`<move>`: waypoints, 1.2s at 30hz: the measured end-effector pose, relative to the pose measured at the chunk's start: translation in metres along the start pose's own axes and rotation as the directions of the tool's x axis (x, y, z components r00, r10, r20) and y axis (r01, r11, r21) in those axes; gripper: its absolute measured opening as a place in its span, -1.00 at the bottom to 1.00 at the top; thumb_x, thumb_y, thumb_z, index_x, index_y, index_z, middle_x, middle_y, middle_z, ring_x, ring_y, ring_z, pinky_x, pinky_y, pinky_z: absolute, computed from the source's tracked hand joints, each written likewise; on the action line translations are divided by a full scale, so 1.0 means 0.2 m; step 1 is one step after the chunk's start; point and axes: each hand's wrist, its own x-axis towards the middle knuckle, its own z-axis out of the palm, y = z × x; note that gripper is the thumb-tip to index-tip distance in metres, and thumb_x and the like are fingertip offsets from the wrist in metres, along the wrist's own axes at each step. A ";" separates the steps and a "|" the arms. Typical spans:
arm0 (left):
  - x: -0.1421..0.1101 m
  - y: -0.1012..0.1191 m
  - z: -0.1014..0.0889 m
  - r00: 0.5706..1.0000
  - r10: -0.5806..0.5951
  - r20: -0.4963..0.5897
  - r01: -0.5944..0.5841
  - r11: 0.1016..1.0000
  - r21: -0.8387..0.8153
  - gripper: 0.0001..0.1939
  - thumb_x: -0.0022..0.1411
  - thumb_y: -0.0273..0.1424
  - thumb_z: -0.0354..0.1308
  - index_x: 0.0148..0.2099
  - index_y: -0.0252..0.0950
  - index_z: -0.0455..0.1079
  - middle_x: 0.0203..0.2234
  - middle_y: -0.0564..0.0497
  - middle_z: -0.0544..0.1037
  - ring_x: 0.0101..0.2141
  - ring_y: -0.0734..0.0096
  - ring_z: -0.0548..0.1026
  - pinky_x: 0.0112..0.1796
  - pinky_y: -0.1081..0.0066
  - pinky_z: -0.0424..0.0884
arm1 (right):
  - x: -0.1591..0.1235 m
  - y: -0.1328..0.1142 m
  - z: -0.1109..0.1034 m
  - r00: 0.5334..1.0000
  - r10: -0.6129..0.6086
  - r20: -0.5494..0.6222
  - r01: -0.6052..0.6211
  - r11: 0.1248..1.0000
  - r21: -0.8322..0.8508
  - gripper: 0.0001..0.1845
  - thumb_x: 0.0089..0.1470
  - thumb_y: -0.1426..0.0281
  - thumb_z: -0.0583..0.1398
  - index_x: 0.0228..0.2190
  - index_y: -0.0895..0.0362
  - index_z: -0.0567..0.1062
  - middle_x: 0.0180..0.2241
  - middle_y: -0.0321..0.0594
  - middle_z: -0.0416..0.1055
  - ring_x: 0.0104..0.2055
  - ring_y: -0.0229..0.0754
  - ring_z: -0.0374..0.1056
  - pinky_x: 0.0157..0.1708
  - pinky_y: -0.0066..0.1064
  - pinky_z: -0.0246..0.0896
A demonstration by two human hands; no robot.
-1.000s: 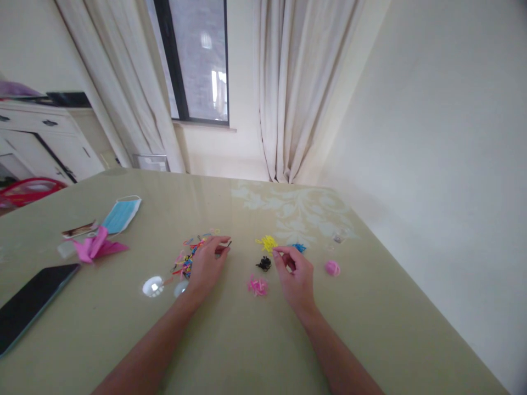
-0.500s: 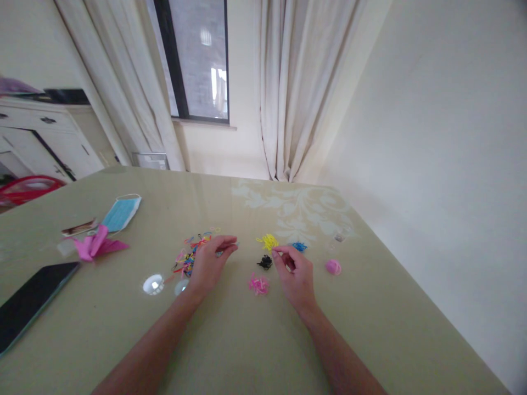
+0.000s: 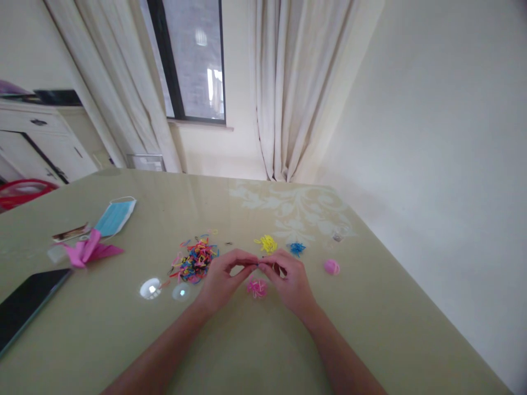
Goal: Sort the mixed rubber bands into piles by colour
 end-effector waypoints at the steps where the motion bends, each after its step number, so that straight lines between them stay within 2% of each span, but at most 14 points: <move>1: 0.00 0.00 0.00 1.000 0.009 -0.010 -0.009 1.000 0.008 -0.89 0.30 -0.39 0.39 -0.12 -0.20 0.67 -0.26 -0.03 0.74 -0.22 0.31 0.71 -0.11 0.37 0.66 | 0.00 0.00 0.00 1.000 -0.014 0.021 0.015 1.000 -0.015 -0.88 0.29 0.37 0.32 -0.25 0.07 0.72 -0.40 -0.23 0.54 -0.37 -0.17 0.40 -0.34 -0.37 0.24; 4: -0.01 0.00 0.01 0.999 0.038 -0.018 -0.037 0.998 0.053 -0.91 0.32 -0.39 0.36 -0.13 -0.20 0.66 -0.27 -0.01 0.73 -0.23 0.33 0.70 -0.14 0.39 0.65 | 0.00 0.00 -0.01 0.999 -0.023 0.032 0.024 0.999 -0.026 -0.85 0.32 0.38 0.31 -0.24 0.06 0.73 -0.36 -0.19 0.59 -0.31 -0.14 0.46 -0.29 -0.35 0.28; 6: -0.01 -0.01 0.01 0.999 0.052 -0.012 -0.050 0.994 0.101 -0.88 0.34 -0.36 0.35 -0.08 -0.19 0.64 -0.23 -0.01 0.73 -0.22 0.33 0.69 -0.13 0.37 0.64 | 0.00 0.00 -0.01 1.000 -0.005 -0.017 0.005 1.000 0.000 -0.87 0.30 0.38 0.32 -0.26 0.05 0.74 -0.38 -0.20 0.58 -0.34 -0.15 0.44 -0.31 -0.35 0.29; 9: 0.00 -0.02 -0.02 0.997 0.071 -0.034 -0.057 0.949 0.310 -0.76 0.35 -0.31 0.34 0.04 -0.18 0.60 -0.14 -0.04 0.73 -0.18 0.25 0.67 -0.11 0.28 0.62 | 0.01 -0.02 -0.03 0.993 0.049 -0.107 -0.035 0.991 0.132 -0.91 0.23 0.37 0.38 -0.29 0.02 0.75 -0.41 -0.22 0.58 -0.39 -0.17 0.42 -0.38 -0.37 0.29; 11: 0.01 -0.04 -0.05 0.995 0.083 -0.048 -0.042 0.828 0.559 -0.77 0.37 -0.32 0.30 0.05 -0.18 0.60 -0.10 -0.08 0.72 -0.12 0.13 0.66 -0.03 0.15 0.58 | 0.02 -0.04 -0.05 0.990 0.067 -0.126 -0.035 0.970 0.241 -0.94 0.19 0.35 0.42 -0.31 -0.01 0.77 -0.41 -0.23 0.59 -0.39 -0.16 0.43 -0.39 -0.37 0.31; 14: 0.01 -0.07 -0.11 0.998 0.035 -0.052 0.026 0.515 0.857 -0.75 0.40 -0.37 0.21 0.06 -0.22 0.62 -0.01 -0.18 0.70 0.04 -0.10 0.60 0.10 -0.07 0.45 | 0.02 -0.07 -0.07 0.991 0.062 -0.121 -0.017 0.939 0.344 -0.97 0.14 0.33 0.47 -0.33 -0.07 0.79 -0.44 -0.24 0.58 -0.39 -0.16 0.44 -0.40 -0.38 0.32; 16: 0.01 -0.08 -0.13 0.998 -0.024 -0.063 0.068 0.336 0.939 -0.68 0.42 -0.36 0.18 0.14 -0.28 0.59 0.09 -0.26 0.65 0.12 -0.20 0.54 0.13 -0.14 0.40 | 0.02 -0.08 -0.08 0.991 0.068 -0.111 -0.021 0.923 0.385 -0.97 0.11 0.31 0.49 -0.34 -0.09 0.79 -0.45 -0.25 0.58 -0.40 -0.17 0.42 -0.41 -0.39 0.30; 19: 0.01 -0.10 -0.15 0.992 -0.095 -0.082 0.100 0.201 0.975 -0.66 0.47 -0.34 0.11 0.16 -0.30 0.58 0.12 -0.28 0.62 0.14 -0.21 0.52 0.13 -0.13 0.37 | 0.02 -0.09 -0.08 0.994 0.071 -0.088 -0.027 0.903 0.428 -0.95 0.09 0.29 0.52 -0.34 -0.12 0.80 -0.45 -0.25 0.59 -0.40 -0.18 0.42 -0.42 -0.39 0.29; 27: 0.04 -0.14 -0.24 0.987 -0.155 -0.050 0.084 0.219 0.972 -0.63 0.50 -0.43 -0.02 -0.06 -0.22 0.66 -0.06 -0.18 0.69 0.00 -0.07 0.58 0.03 0.04 0.39 | 0.02 -0.09 -0.10 0.996 0.058 -0.065 -0.023 0.894 0.447 -0.93 0.02 0.26 0.54 -0.38 -0.10 0.79 -0.48 -0.26 0.60 -0.43 -0.18 0.44 -0.43 -0.38 0.30; 29: 0.04 -0.15 -0.25 0.988 -0.143 -0.052 0.087 0.246 0.965 -0.62 0.48 -0.45 -0.03 -0.06 -0.21 0.67 -0.06 -0.18 0.70 -0.02 -0.06 0.59 0.00 0.05 0.39 | 0.04 -0.04 -0.14 0.983 0.121 -0.140 -0.059 0.923 0.380 -0.91 0.04 0.23 0.52 -0.39 -0.06 0.79 -0.45 -0.24 0.62 -0.39 -0.15 0.46 -0.38 -0.35 0.34; 30: 0.04 -0.15 -0.25 0.990 -0.132 -0.055 0.088 0.261 0.961 -0.62 0.47 -0.45 -0.02 -0.06 -0.20 0.67 -0.06 -0.19 0.71 -0.02 -0.06 0.59 0.00 0.05 0.39 | 0.05 0.00 -0.16 0.964 0.171 -0.203 -0.098 0.940 0.326 -0.88 0.06 0.21 0.50 -0.37 -0.03 0.78 -0.43 -0.22 0.63 -0.37 -0.13 0.47 -0.34 -0.33 0.35; 33: 0.04 -0.13 -0.25 0.995 -0.085 -0.059 0.081 0.292 0.953 -0.63 0.44 -0.45 -0.01 -0.08 -0.21 0.67 -0.11 -0.19 0.72 -0.05 -0.09 0.61 -0.01 0.02 0.40 | 0.07 0.13 -0.25 0.833 0.301 -0.464 -0.279 0.953 0.118 -0.71 0.12 0.12 0.41 -0.29 0.07 0.77 -0.33 -0.11 0.68 -0.34 -0.07 0.49 -0.30 -0.25 0.36; 34: 0.04 -0.13 -0.24 0.996 -0.067 -0.059 0.077 0.305 0.949 -0.64 0.43 -0.45 0.00 -0.09 -0.21 0.67 -0.13 -0.20 0.72 -0.06 -0.11 0.61 -0.01 0.01 0.40 | 0.08 0.17 -0.27 0.813 0.305 -0.497 -0.338 0.941 0.023 -0.66 0.13 0.09 0.39 -0.29 0.10 0.77 -0.33 -0.08 0.68 -0.39 -0.07 0.45 -0.34 -0.24 0.33; 36: 0.04 -0.12 -0.24 0.997 -0.030 -0.067 0.073 0.342 0.937 -0.64 0.40 -0.46 0.00 -0.09 -0.21 0.66 -0.15 -0.22 0.73 -0.08 -0.14 0.62 -0.02 -0.02 0.41 | 0.07 0.24 -0.30 0.826 0.252 -0.505 -0.384 0.906 -0.177 -0.62 0.16 0.06 0.34 -0.34 0.11 0.76 -0.36 -0.06 0.65 -0.48 -0.11 0.38 -0.38 -0.24 0.27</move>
